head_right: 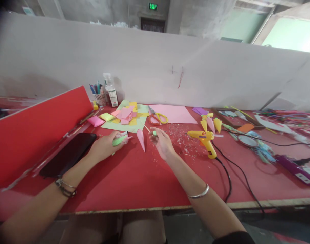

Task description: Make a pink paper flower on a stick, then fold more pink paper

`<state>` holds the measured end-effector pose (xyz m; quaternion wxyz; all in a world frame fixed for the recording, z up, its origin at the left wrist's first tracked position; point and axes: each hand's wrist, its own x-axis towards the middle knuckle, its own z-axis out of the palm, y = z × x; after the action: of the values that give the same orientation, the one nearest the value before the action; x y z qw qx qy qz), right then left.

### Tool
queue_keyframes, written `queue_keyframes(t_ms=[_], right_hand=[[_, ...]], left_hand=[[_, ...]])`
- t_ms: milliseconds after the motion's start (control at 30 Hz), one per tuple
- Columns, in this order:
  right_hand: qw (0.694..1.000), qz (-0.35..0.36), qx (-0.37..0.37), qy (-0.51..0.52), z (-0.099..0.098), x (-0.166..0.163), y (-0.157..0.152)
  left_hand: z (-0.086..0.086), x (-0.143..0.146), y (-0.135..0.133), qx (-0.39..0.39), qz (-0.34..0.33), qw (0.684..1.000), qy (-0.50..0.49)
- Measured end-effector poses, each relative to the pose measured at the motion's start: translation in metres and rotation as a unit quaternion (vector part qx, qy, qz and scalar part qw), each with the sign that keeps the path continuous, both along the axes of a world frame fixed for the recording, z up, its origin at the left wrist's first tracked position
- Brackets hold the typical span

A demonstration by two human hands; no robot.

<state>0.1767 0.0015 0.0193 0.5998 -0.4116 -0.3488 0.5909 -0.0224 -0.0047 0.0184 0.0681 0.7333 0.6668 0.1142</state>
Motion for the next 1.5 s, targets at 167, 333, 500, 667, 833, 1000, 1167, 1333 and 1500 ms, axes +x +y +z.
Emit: queue_keyframes(t_ms=[167, 333, 500, 667, 833, 1000, 1167, 1333, 1500], right_hand=[[0.999, 0.002, 0.024, -0.030, -0.0016, 0.0016, -0.0002], [0.998, -0.013, 0.013, -0.056, -0.0042, 0.0026, 0.0008], [0.995, -0.051, 0.001, -0.085, -0.0072, 0.0025, 0.0036], [0.999, -0.010, 0.002, -0.041, -0.0012, 0.0003, -0.0002], [0.999, 0.017, -0.025, -0.044, 0.0004, 0.0013, -0.0026], [0.999, 0.005, 0.006, -0.047, -0.0029, 0.0016, -0.0012], [1.000, -0.018, -0.004, -0.018, -0.0015, 0.0001, 0.0002], [1.000, 0.009, -0.017, -0.016, 0.0007, 0.0015, -0.0009], [0.999, 0.021, -0.020, -0.029, 0.0003, 0.0029, -0.0026]], left_hand=[[-0.0015, -0.0021, 0.0014, -0.006, -0.003, 1.000, 0.009], [-0.0022, -0.0029, 0.0019, -0.007, -0.007, 1.000, 0.010], [-0.0004, -0.0019, 0.0013, -0.011, -0.006, 1.000, 0.017], [-0.0005, -0.0020, 0.0015, -0.008, -0.012, 1.000, 0.015], [-0.0010, -0.0027, 0.0013, -0.006, -0.015, 1.000, 0.011], [0.0000, -0.0024, 0.0003, -0.011, -0.013, 1.000, 0.011], [0.0016, -0.0008, 0.0006, -0.017, -0.004, 1.000, 0.016], [0.0005, -0.0016, 0.0010, -0.014, -0.009, 1.000, 0.014], [-0.0013, -0.0027, 0.0015, -0.006, -0.016, 1.000, 0.010]])
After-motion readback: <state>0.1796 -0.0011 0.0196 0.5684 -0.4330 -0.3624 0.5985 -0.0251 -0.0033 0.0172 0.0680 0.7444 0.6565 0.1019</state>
